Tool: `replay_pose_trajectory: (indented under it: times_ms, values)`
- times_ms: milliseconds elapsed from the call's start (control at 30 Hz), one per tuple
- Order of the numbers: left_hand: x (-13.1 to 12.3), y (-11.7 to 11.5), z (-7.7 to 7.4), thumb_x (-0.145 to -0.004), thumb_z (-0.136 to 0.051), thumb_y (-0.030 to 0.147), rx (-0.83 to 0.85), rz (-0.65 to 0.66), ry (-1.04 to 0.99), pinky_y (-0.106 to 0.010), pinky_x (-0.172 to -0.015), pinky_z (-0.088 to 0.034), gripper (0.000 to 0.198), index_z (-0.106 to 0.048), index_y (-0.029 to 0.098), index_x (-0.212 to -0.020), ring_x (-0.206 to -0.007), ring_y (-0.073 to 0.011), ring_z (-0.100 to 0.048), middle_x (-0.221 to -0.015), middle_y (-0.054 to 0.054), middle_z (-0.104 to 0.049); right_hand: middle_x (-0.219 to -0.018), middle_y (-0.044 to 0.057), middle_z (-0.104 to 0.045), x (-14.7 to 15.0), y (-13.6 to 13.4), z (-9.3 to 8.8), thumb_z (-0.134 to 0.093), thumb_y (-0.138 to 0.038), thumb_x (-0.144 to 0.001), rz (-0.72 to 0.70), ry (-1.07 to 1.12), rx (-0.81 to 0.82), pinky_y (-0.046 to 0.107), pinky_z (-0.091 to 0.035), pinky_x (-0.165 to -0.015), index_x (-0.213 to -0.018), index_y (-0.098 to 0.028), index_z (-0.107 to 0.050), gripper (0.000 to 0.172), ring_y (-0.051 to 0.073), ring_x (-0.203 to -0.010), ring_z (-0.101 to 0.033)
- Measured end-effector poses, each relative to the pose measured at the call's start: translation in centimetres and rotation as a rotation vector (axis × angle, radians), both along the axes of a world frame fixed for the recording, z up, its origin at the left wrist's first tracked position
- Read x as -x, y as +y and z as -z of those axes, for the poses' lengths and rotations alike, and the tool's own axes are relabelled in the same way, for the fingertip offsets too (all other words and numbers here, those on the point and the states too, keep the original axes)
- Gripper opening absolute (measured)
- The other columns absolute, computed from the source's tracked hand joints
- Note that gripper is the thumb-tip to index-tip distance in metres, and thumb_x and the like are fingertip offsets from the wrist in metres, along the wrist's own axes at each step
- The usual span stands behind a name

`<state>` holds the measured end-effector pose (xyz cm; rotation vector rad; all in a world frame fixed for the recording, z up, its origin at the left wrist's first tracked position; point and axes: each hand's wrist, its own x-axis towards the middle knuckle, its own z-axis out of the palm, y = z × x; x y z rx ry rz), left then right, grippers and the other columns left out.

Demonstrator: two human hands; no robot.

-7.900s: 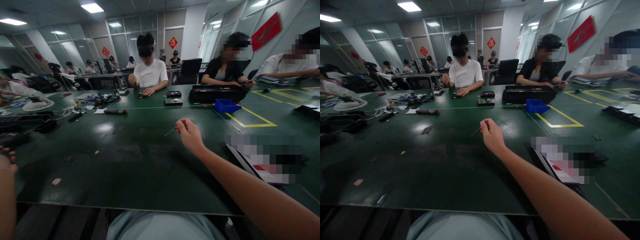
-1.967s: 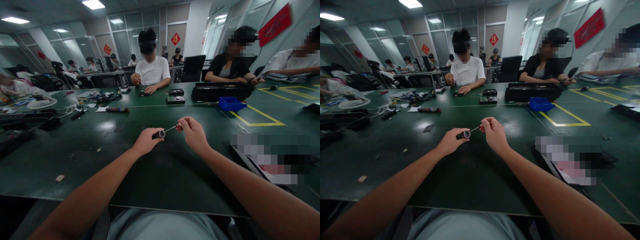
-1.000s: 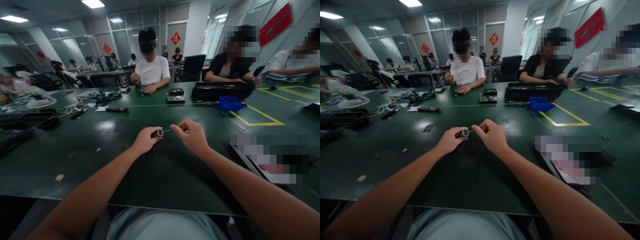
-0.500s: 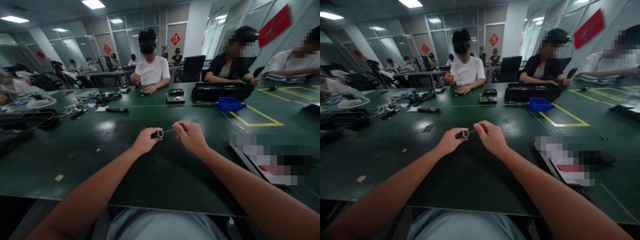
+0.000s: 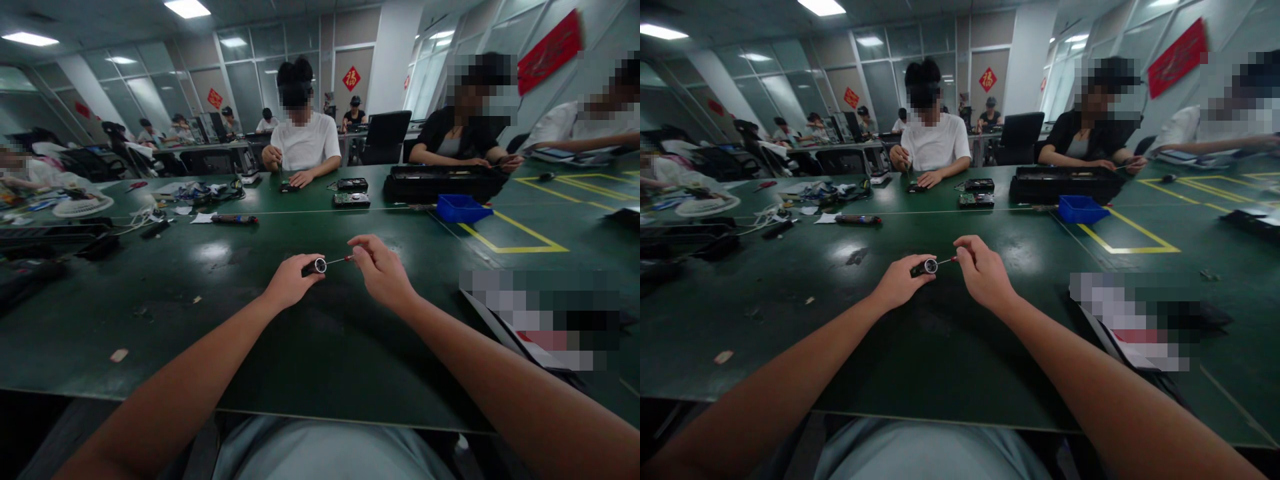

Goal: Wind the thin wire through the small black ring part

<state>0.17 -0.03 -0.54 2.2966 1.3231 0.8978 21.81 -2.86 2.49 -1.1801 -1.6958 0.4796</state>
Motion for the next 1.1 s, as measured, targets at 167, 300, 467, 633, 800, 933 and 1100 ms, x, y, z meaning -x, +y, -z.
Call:
replay_pose_trajectory:
  times_ms: [167, 300, 467, 633, 800, 933, 1100]
  values:
    - [0.0, -0.1, -0.1, -0.084, -0.074, 0.027, -0.041, -0.007, 0.033, -0.04, -0.097, -0.046, 0.043, -0.066, 0.025, -0.126, -0.107, -0.0242, -0.063, -0.118, -0.006, -0.071, -0.08, 0.004, -0.068, 0.4, 0.7, 0.5, -0.056, -0.042, -0.091, -0.063, 0.309, 0.108, 0.036, -0.051, -0.073, -0.09, -0.02, -0.064, 0.024, 0.018, -0.073, -0.063]
    - [0.1, -0.2, -0.4, -0.085, -0.073, 0.025, -0.09, 0.052, 0.038, -0.041, -0.099, -0.045, 0.043, -0.065, 0.025, -0.127, -0.107, -0.0232, -0.063, -0.119, -0.006, -0.071, -0.078, 0.004, -0.065, 0.5, 1.6, 1.2, -0.058, -0.046, -0.09, -0.098, 0.597, 0.237, 0.036, -0.053, -0.073, -0.086, -0.02, -0.064, 0.027, 0.017, -0.07, -0.062]
    - [0.3, 0.2, -0.5, -0.086, -0.072, 0.026, -0.139, 0.107, 0.06, -0.043, -0.103, -0.041, 0.04, -0.065, 0.026, -0.126, -0.113, -0.0226, -0.062, -0.123, -0.004, -0.07, -0.064, 0.001, -0.056, -0.3, 2.9, 1.6, -0.058, -0.039, -0.091, -0.074, 0.824, 0.501, 0.038, -0.057, -0.07, -0.073, -0.021, -0.06, 0.025, 0.016, -0.057, -0.055]
    - [0.2, 0.3, -0.2, -0.085, -0.073, 0.026, -0.08, 0.051, 0.082, -0.041, -0.097, -0.044, 0.039, -0.066, 0.025, -0.124, -0.105, -0.0228, -0.063, -0.116, -0.004, -0.072, -0.069, 0.001, -0.058, -0.5, 3.2, 1.6, -0.063, -0.038, -0.088, 0.041, 0.816, 0.404, 0.031, -0.055, -0.065, -0.075, -0.021, -0.061, 0.021, 0.014, -0.06, -0.055]
    - [0.1, 0.0, -0.4, -0.085, -0.072, 0.027, -0.014, -0.012, 0.015, -0.041, -0.095, -0.047, 0.037, -0.068, 0.024, -0.121, -0.102, -0.0236, -0.063, -0.111, -0.005, -0.071, -0.073, 0.001, -0.061, -0.3, 2.8, 1.6, -0.06, -0.042, -0.089, 0.056, 0.721, 0.283, 0.029, -0.051, -0.064, -0.08, -0.021, -0.062, 0.022, 0.014, -0.066, -0.056]
    - [0.0, -0.2, -0.5, -0.085, -0.07, 0.024, 0.046, -0.013, -0.101, -0.037, -0.097, -0.047, 0.033, -0.066, 0.021, -0.118, -0.108, -0.023, -0.062, -0.117, -0.006, -0.068, -0.078, 0.001, -0.062, -0.5, 2.5, 1.5, -0.055, -0.042, -0.092, 0.06, 0.614, 0.189, 0.031, -0.051, -0.068, -0.087, -0.022, -0.061, 0.021, 0.014, -0.069, -0.057]
    - [-0.2, -0.4, -1.0, -0.091, -0.058, 0.023, 0.151, -0.022, -0.205, -0.037, -0.095, -0.046, 0.043, -0.051, 0.022, -0.134, -0.106, -0.0214, -0.061, -0.118, -0.007, -0.064, -0.086, 0.004, -0.066, -0.4, 1.7, 1.1, -0.053, -0.037, -0.093, 0.105, 0.385, 0.101, 0.036, -0.051, -0.076, -0.098, -0.022, -0.059, 0.017, 0.018, -0.079, -0.062]
